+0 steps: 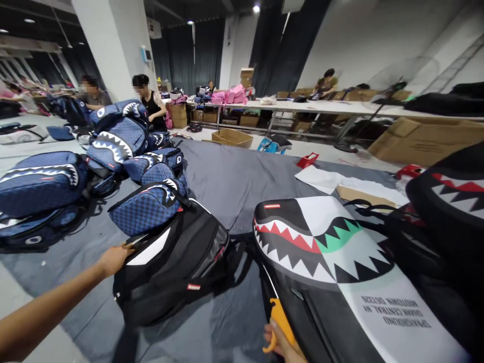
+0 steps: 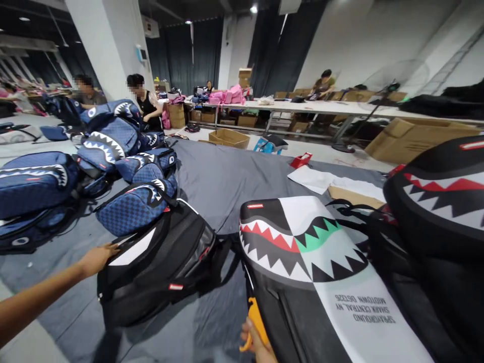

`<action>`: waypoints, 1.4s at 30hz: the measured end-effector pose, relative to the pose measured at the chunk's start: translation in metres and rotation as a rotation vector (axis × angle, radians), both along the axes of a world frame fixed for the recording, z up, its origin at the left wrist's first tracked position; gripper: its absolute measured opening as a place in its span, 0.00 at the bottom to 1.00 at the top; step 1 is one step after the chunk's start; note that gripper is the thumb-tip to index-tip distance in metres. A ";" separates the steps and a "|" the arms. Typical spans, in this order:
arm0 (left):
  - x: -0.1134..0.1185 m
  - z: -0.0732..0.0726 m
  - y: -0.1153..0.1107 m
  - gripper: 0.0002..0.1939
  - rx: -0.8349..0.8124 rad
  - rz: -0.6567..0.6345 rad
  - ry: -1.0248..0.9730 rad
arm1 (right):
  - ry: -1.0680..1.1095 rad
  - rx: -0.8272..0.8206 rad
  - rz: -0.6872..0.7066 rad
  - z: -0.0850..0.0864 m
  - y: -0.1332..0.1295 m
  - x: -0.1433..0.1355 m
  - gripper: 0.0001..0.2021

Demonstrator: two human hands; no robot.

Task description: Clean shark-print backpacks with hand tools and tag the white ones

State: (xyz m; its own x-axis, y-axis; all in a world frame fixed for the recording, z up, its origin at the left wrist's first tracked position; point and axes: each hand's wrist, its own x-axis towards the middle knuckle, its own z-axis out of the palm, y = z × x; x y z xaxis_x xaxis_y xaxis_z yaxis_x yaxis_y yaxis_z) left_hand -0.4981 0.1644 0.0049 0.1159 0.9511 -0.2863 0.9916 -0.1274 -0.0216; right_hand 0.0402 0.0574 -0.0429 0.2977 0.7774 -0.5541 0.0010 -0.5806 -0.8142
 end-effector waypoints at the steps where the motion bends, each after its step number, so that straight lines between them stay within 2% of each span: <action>1: 0.006 0.002 -0.017 0.32 0.043 0.090 -0.028 | 0.007 0.006 -0.049 -0.001 0.005 -0.001 0.30; 3: 0.035 0.009 -0.041 0.29 0.256 0.153 -0.121 | 0.019 0.010 -0.102 0.000 0.010 -0.002 0.33; 5: 0.074 0.019 -0.047 0.27 0.500 0.043 -0.198 | 0.020 0.002 -0.081 0.006 0.009 -0.005 0.33; 7: 0.106 0.033 -0.028 0.29 0.616 -0.131 -0.193 | 0.005 -0.007 -0.053 0.015 0.004 -0.013 0.32; 8: 0.114 0.039 -0.012 0.31 0.614 -0.200 -0.179 | -0.007 -0.014 -0.037 0.019 0.000 -0.020 0.31; 9: 0.115 0.043 0.007 0.32 0.601 -0.217 -0.165 | -0.021 -0.018 -0.020 0.022 -0.004 -0.028 0.31; 10: 0.108 0.045 0.025 0.32 0.559 -0.201 -0.144 | -0.032 -0.023 0.003 0.024 -0.009 -0.038 0.31; 12: 0.073 0.043 0.051 0.30 0.472 -0.182 -0.092 | -0.039 -0.035 0.059 0.025 -0.021 -0.059 0.30; 14: 0.019 0.035 0.052 0.27 0.451 -0.092 -0.058 | -0.022 -0.034 0.090 0.019 -0.038 -0.075 0.31; 16: -0.040 0.032 0.028 0.23 0.398 0.132 -0.044 | -0.029 -0.017 0.048 0.007 -0.058 -0.082 0.32; 17: -0.067 0.033 0.011 0.21 0.364 0.331 -0.036 | -0.043 -0.010 0.007 -0.001 -0.068 -0.082 0.32; 18: -0.089 0.036 -0.006 0.20 0.349 0.458 -0.010 | -0.061 -0.010 -0.039 -0.010 -0.077 -0.080 0.33; 20: -0.116 0.042 -0.040 0.23 0.343 0.608 0.025 | -0.085 -0.035 -0.113 -0.029 -0.091 -0.078 0.32; 21: -0.117 0.044 -0.054 0.26 0.358 0.634 0.018 | -0.072 -0.057 -0.130 -0.037 -0.094 -0.080 0.31; 22: -0.111 0.043 -0.067 0.28 0.379 0.626 -0.015 | -0.043 -0.085 -0.129 -0.045 -0.094 -0.083 0.29; 23: -0.098 0.040 -0.080 0.29 0.397 0.567 -0.100 | 0.003 -0.112 -0.106 -0.050 -0.092 -0.089 0.28; 24: -0.078 0.036 -0.092 0.31 0.395 0.442 -0.181 | 0.058 -0.138 -0.062 -0.053 -0.089 -0.098 0.26; 27: -0.001 0.014 -0.130 0.44 0.345 0.029 -0.193 | 0.228 -0.198 0.147 -0.055 -0.074 -0.139 0.24; 29: 0.046 -0.004 -0.155 0.52 0.230 -0.217 -0.212 | 0.302 -0.232 0.264 -0.055 -0.067 -0.171 0.22; 30: 0.064 -0.014 -0.166 0.55 0.175 -0.271 -0.202 | 0.322 -0.260 0.296 -0.056 -0.064 -0.185 0.21; 31: 0.078 -0.025 -0.174 0.58 0.134 -0.271 -0.169 | 0.337 -0.276 0.302 -0.056 -0.062 -0.197 0.20; 33: 0.094 -0.047 -0.181 0.59 0.102 -0.170 -0.058 | 0.361 -0.284 0.293 -0.056 -0.062 -0.213 0.18; 36: 0.095 -0.067 -0.173 0.50 0.091 -0.108 0.025 | 0.371 -0.233 0.314 -0.046 -0.069 -0.212 0.16; 39: 0.090 -0.061 -0.164 0.41 0.048 -0.191 -0.006 | 0.337 -0.196 0.370 -0.025 -0.081 -0.183 0.16; 42: 0.097 -0.043 -0.177 0.38 -0.064 -0.297 -0.087 | 0.213 -0.199 0.347 0.001 -0.101 -0.133 0.17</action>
